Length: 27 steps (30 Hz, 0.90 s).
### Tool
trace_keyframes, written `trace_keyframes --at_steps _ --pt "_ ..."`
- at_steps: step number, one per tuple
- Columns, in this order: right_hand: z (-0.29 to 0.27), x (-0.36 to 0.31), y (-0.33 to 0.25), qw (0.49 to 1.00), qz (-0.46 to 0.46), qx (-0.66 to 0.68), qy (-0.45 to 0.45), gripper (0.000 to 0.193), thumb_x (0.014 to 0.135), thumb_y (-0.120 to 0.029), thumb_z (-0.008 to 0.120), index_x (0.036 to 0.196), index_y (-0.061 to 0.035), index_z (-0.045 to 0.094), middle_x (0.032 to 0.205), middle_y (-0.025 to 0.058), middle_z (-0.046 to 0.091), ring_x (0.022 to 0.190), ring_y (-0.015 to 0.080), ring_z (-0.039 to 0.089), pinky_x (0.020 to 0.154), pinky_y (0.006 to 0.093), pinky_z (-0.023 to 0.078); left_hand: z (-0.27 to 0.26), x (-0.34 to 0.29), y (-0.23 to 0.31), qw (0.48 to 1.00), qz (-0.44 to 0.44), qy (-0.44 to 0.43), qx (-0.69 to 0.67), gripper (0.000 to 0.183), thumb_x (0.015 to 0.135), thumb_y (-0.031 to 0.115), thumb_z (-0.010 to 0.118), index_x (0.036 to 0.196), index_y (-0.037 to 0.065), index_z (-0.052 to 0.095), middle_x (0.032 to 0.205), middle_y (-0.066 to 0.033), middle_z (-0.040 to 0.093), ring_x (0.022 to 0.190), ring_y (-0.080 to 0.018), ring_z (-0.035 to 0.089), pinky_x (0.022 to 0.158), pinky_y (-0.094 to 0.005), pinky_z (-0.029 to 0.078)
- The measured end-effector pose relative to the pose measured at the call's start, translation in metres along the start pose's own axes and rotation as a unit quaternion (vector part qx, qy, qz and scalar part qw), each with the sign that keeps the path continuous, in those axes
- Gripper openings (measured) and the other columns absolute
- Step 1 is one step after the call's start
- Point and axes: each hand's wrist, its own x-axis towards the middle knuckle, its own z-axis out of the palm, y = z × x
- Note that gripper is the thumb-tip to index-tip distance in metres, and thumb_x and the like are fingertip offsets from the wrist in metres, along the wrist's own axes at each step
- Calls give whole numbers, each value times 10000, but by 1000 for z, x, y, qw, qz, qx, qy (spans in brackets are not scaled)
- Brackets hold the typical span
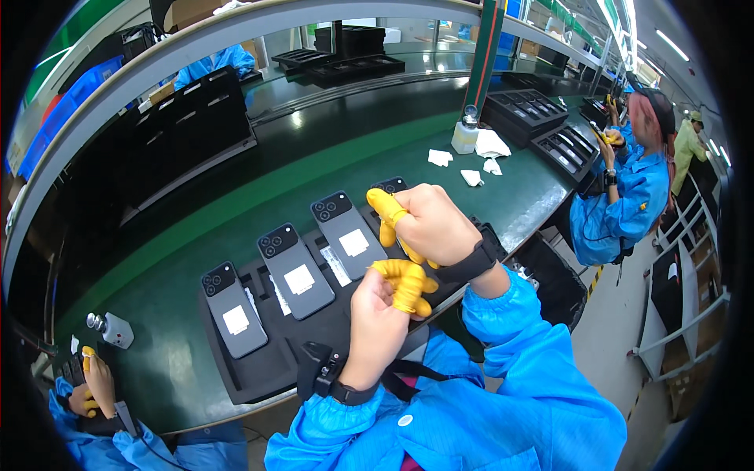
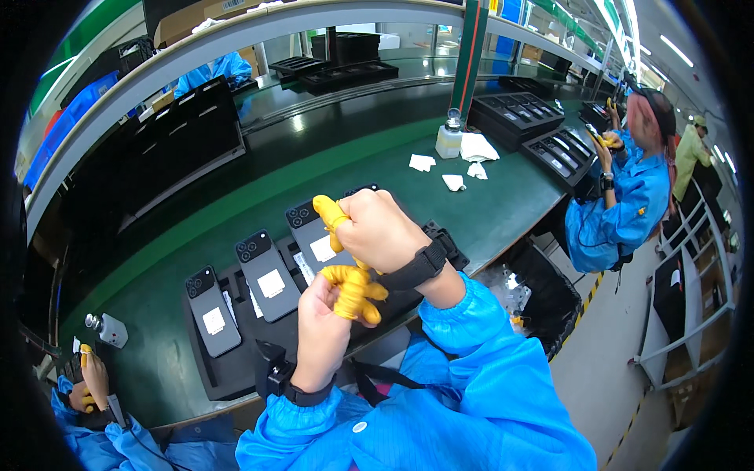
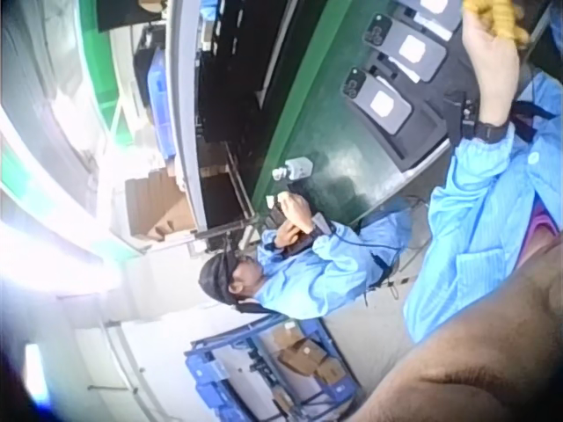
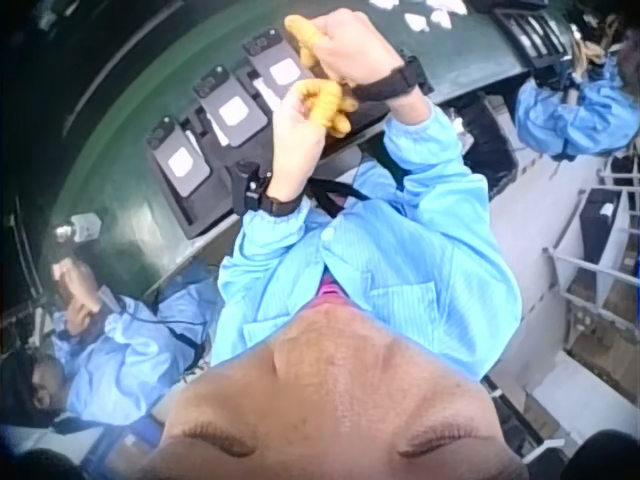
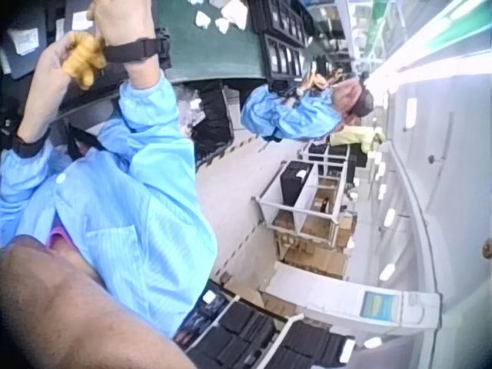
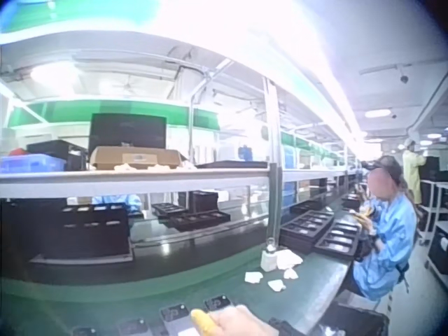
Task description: Clean and inspect camera modules on smartphones at an assembly line.
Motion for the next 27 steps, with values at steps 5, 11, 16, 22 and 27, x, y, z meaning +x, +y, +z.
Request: trace_keyframes --at_steps 5,11,16,22,27 --pt "-6 3 -10 988 5 150 -49 460 1003 -307 553 738 38 702 515 89 576 440 156 567 445 295 429 -10 -1 6 990 -50 -102 83 223 1027 185 567 1046 -29 629 877 -85 720 735 -108 681 608 -237 528" --pt "-17 -11 -13 916 -7 385 -111 655 1047 -476 480 700 46 667 451 24 475 310 86 361 336 242 268 21 -23 20 959 140 -75 234 234 873 126 791 947 -48 654 791 -68 705 697 -105 675 624 -233 523" --pt "-12 -3 -4 872 -10 468 -141 691 1047 -505 450 642 28 623 405 10 415 275 102 324 317 250 265 35 -22 22 922 235 -48 305 274 809 161 843 911 -18 661 754 -123 702 576 -176 677 519 -281 521" --pt "-5 -9 -16 940 -24 339 -32 582 1032 -403 547 660 29 668 476 26 511 372 74 404 381 255 304 33 -13 20 849 283 25 447 297 831 196 837 849 -36 652 656 -94 664 544 -149 649 512 -273 479" --pt "7 0 -15 957 -30 288 -22 523 1026 -348 568 662 11 679 509 13 548 432 61 463 421 248 344 16 -3 9 859 308 44 406 344 827 235 840 847 -58 661 623 -104 641 516 -178 619 497 -288 459"
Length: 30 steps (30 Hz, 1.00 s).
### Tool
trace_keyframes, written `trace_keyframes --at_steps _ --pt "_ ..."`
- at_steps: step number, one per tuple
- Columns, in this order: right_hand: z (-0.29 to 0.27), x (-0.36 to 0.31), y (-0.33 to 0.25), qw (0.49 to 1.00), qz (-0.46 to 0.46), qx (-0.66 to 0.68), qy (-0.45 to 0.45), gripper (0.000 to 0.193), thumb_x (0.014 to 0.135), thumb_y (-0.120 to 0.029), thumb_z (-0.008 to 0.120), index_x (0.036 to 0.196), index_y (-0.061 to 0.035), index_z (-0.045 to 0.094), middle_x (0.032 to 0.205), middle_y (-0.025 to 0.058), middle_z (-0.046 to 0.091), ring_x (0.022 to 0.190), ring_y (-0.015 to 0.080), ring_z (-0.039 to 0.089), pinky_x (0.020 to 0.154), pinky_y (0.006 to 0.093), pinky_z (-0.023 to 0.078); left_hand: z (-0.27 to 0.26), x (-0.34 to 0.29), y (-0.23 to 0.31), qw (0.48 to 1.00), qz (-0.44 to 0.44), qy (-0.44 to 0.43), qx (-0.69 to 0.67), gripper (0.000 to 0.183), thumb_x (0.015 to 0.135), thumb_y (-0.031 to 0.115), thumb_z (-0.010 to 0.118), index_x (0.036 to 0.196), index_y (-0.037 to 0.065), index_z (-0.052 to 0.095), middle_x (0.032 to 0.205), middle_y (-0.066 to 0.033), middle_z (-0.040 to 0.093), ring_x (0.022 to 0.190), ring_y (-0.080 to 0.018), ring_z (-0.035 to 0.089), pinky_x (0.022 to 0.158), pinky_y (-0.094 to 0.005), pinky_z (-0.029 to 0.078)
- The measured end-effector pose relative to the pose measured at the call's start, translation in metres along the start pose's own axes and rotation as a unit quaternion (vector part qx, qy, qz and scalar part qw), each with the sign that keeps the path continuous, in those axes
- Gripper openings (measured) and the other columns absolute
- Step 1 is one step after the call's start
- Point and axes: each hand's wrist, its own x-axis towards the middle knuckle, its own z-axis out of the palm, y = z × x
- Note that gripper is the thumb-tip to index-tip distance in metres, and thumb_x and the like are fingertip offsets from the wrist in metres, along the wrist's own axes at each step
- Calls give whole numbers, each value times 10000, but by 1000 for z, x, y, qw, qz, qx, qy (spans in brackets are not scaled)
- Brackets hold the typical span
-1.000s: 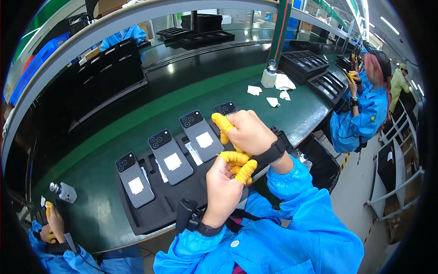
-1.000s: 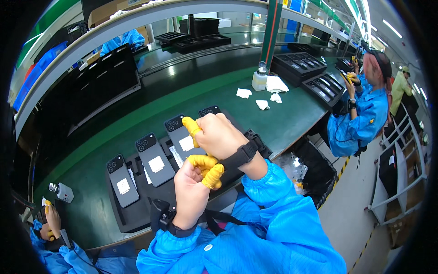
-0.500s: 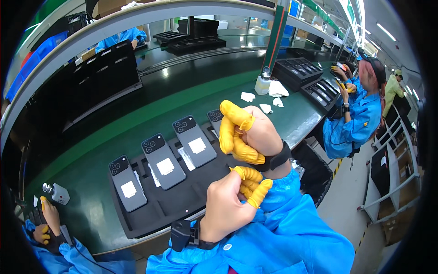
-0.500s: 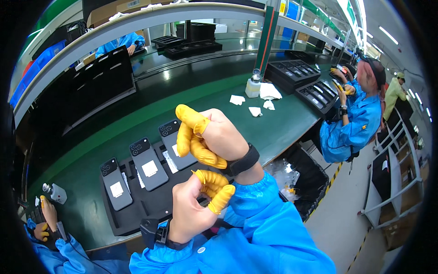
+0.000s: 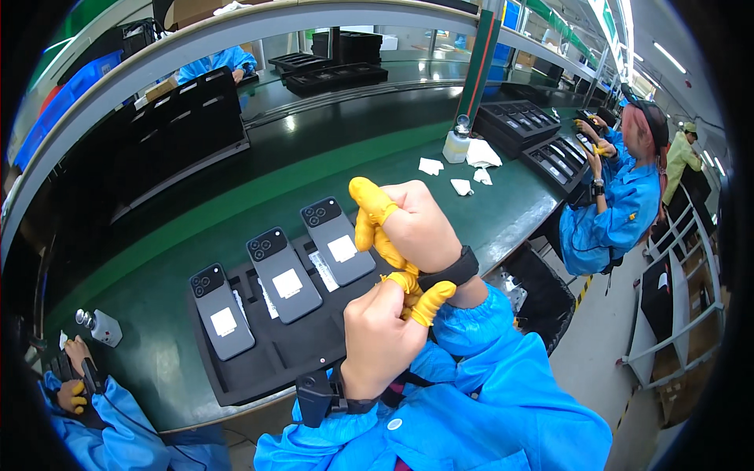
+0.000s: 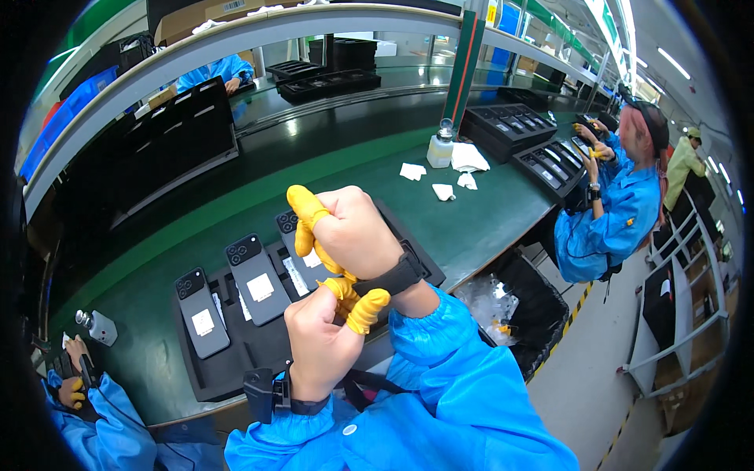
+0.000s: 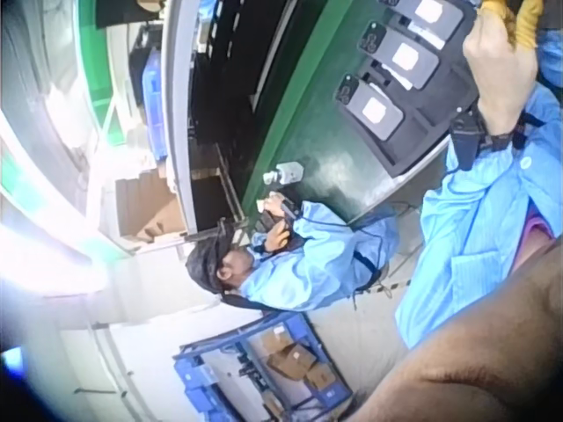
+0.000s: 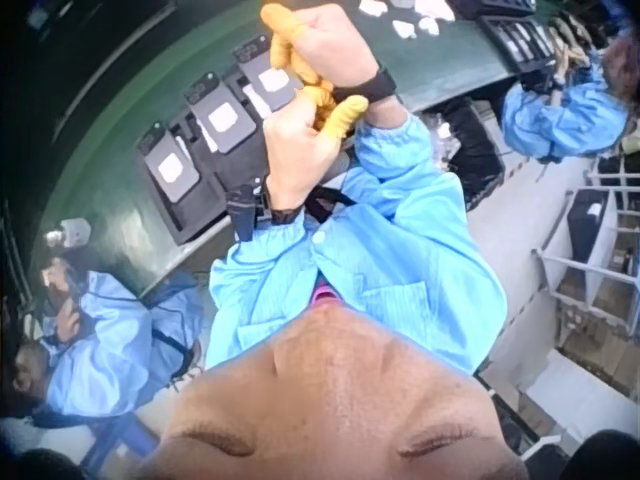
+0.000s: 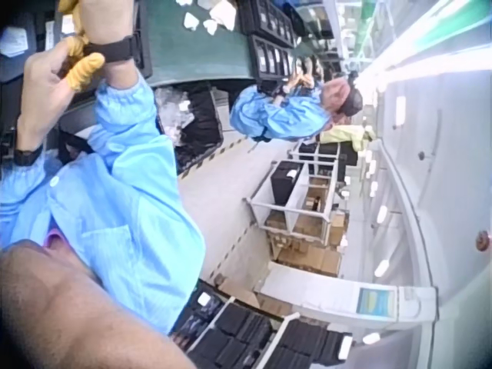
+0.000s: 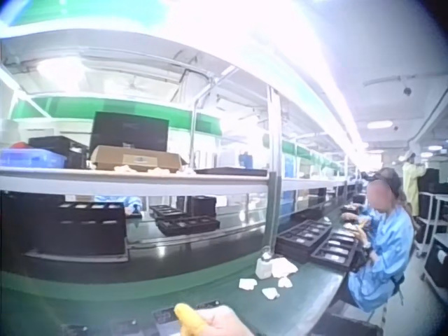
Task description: Clean and inspect camera modules on smartphones at an assembly line.
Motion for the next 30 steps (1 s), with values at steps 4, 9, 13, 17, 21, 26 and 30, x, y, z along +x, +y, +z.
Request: trace_keyframes --at_steps 4,9,13,17,21,26,30 --pt "8 -1 5 999 -23 -29 -9 504 1022 -342 577 665 -1 678 522 8 564 456 61 487 428 244 360 0 -7 -19 995 4 3 -97 291 866 207 809 828 -46 670 597 -46 619 497 -103 563 475 -257 406" --pt "13 7 16 937 -241 -249 47 389 949 -267 676 651 -19 650 533 102 610 458 200 610 444 315 451 -2 -14 -22 982 -38 41 -178 278 830 154 822 730 -11 622 606 -104 586 482 -211 526 486 -317 391" --pt "4 8 16 872 -310 -377 27 325 906 -223 703 659 -24 631 535 163 585 489 327 619 457 387 485 -3 -10 -14 994 36 63 -79 278 830 115 812 702 -12 600 585 -111 539 465 -226 507 463 -315 361" --pt "-16 20 28 785 -306 -534 69 304 885 -244 687 668 -42 619 517 163 580 492 368 617 460 439 501 -14 -12 -9 993 94 68 -37 316 891 119 758 665 -2 574 540 -19 540 451 -109 496 463 -251 345" --pt "-31 30 32 730 -279 -622 42 197 832 -194 677 702 -48 650 583 147 642 546 331 673 495 415 546 -8 -17 3 988 -36 30 -149 276 850 107 778 675 17 584 555 -75 530 465 -185 539 470 -294 375" --pt "-49 42 43 651 -219 -724 -66 129 813 -160 648 749 -57 692 663 133 691 614 313 712 571 425 580 -9 2 23 990 117 24 -69 265 850 160 779 696 25 610 578 -88 558 460 -218 543 462 -298 387" --pt "-49 31 16 685 -158 -711 -16 136 816 -135 631 778 -68 744 756 146 721 726 325 737 636 415 600 5 16 -3 922 -233 -50 -304 346 1007 272 628 750 46 581 637 -7 600 489 -69 522 457 -215 386"
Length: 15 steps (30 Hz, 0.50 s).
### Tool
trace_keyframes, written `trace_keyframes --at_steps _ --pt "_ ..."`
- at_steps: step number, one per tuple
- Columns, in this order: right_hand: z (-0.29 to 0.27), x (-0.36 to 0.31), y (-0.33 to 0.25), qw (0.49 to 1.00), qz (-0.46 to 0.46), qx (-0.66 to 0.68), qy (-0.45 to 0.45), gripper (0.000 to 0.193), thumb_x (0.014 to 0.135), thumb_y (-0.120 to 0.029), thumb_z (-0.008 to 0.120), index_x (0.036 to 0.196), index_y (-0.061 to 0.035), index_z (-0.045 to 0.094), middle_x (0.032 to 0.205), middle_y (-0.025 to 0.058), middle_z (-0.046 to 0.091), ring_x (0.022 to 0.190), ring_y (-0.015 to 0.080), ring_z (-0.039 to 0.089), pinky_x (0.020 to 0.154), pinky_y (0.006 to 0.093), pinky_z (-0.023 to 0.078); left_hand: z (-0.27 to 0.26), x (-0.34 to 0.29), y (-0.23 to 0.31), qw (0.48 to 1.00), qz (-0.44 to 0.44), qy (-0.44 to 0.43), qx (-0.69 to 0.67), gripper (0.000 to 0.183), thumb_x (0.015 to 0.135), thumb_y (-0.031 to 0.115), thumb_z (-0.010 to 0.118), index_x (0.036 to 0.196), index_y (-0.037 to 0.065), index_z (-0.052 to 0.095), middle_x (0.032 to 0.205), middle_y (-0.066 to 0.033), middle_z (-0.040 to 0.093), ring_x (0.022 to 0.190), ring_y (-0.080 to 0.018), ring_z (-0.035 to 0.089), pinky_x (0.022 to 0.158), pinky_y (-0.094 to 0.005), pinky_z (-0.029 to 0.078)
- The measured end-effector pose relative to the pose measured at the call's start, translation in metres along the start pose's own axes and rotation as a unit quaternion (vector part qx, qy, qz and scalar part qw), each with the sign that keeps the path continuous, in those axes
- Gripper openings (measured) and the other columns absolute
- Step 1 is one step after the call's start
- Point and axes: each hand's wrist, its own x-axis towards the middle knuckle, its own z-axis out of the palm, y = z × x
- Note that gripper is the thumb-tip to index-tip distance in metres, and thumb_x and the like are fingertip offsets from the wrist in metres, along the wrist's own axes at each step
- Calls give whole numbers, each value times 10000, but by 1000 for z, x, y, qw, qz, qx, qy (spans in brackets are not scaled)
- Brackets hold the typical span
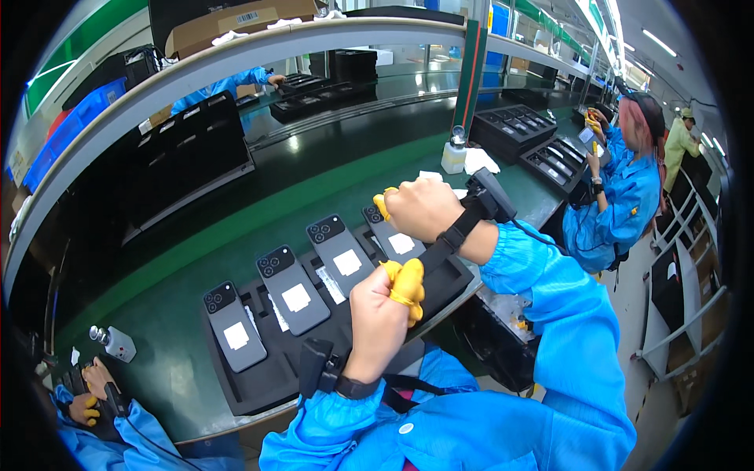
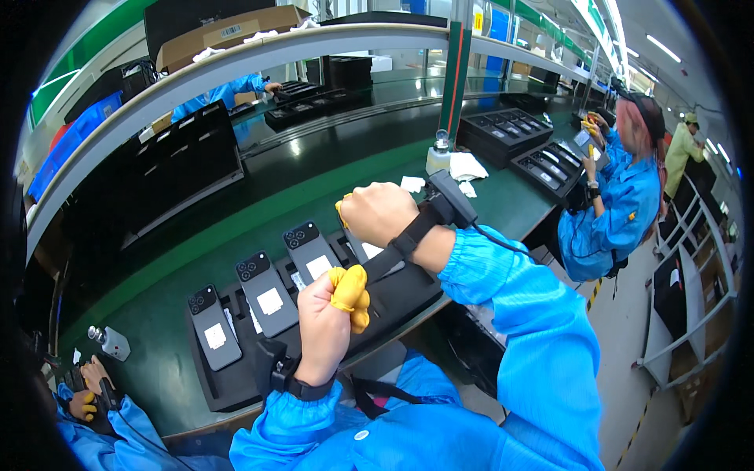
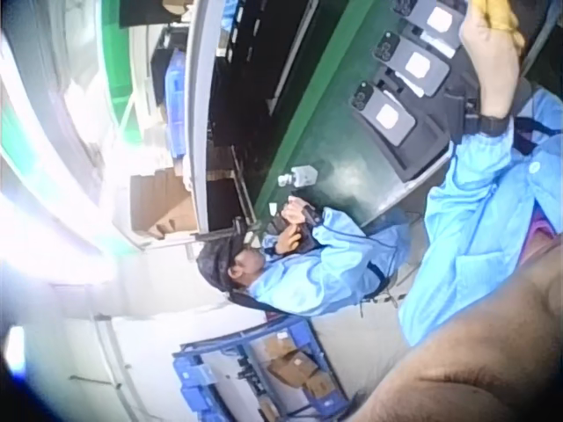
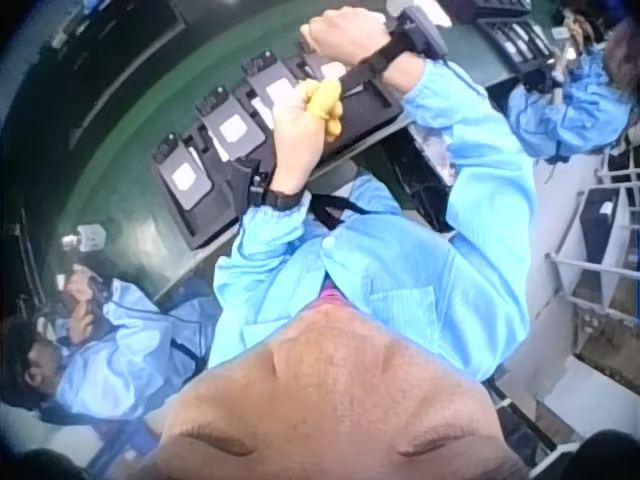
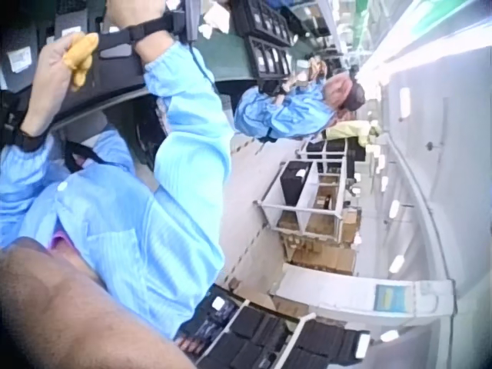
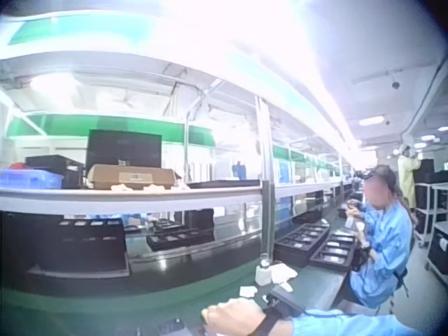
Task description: Clean and inspect camera modules on smartphones at an assembly line.
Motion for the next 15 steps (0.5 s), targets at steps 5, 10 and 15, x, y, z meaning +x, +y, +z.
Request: trace_keyframes --at_steps 5,10,15 --pt "-15 7 -6 1000 19 1 -1 100 779 -136 674 769 -69 747 785 145 726 757 322 739 670 411 599 -17 2 -39 990 -49 -112 -67 285 1040 284 568 963 15 619 809 -59 666 705 -137 642 664 -260 513" --pt "-4 4 -12 996 -70 -39 -26 153 807 -200 693 734 -69 723 696 130 702 655 304 720 581 401 575 -8 -11 -15 956 -58 -96 -271 299 1028 175 584 1236 -38 617 1214 -89 646 828 -76 592 831 -263 511" --pt "17 9 -7 991 -80 -87 -57 161 787 -245 729 801 -84 729 693 99 709 647 295 721 576 382 575 -16 -13 -17 968 -3 -106 -226 358 981 118 650 1307 -27 619 1308 -102 629 786 -30 566 818 -232 516"
